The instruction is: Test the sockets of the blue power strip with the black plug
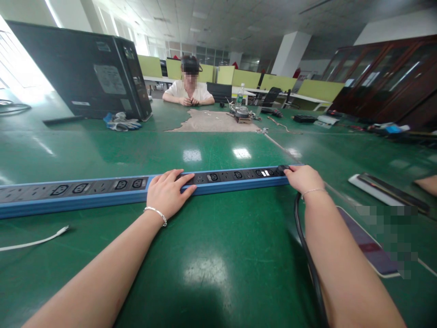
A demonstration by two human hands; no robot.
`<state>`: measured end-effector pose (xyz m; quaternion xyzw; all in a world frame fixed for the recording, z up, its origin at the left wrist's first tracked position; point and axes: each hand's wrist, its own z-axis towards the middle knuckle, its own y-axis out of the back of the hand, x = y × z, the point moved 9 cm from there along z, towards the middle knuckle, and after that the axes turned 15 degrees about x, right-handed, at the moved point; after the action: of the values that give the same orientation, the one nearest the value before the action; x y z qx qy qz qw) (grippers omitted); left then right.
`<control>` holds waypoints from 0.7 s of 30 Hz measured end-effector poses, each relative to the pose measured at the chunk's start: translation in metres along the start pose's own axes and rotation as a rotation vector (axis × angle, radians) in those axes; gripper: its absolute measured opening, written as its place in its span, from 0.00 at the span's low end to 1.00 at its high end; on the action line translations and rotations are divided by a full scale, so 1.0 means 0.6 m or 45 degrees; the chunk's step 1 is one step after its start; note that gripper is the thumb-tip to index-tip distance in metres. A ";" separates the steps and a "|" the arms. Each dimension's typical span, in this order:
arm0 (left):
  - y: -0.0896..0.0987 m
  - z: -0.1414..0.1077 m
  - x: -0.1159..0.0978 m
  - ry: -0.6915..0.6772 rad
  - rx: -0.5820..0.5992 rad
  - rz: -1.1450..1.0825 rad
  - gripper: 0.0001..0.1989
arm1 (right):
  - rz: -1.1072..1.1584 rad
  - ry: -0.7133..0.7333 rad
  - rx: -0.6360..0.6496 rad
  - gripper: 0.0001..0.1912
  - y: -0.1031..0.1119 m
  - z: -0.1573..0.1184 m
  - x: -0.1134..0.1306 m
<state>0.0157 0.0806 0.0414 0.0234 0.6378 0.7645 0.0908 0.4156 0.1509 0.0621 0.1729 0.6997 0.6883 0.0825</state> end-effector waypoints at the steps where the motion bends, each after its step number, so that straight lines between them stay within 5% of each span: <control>1: 0.000 0.000 0.001 0.003 0.001 0.001 0.21 | 0.027 0.008 0.003 0.20 -0.002 -0.003 -0.001; 9: -0.002 0.000 0.001 -0.005 -0.007 0.020 0.22 | 0.090 -0.006 0.021 0.22 -0.007 -0.022 0.002; 21: -0.002 0.000 0.001 0.003 0.000 0.012 0.22 | 0.272 0.009 -0.158 0.23 -0.018 -0.022 -0.009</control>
<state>0.0151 0.0811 0.0403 0.0256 0.6379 0.7648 0.0866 0.4148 0.1367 0.0511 0.2387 0.6335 0.7358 0.0168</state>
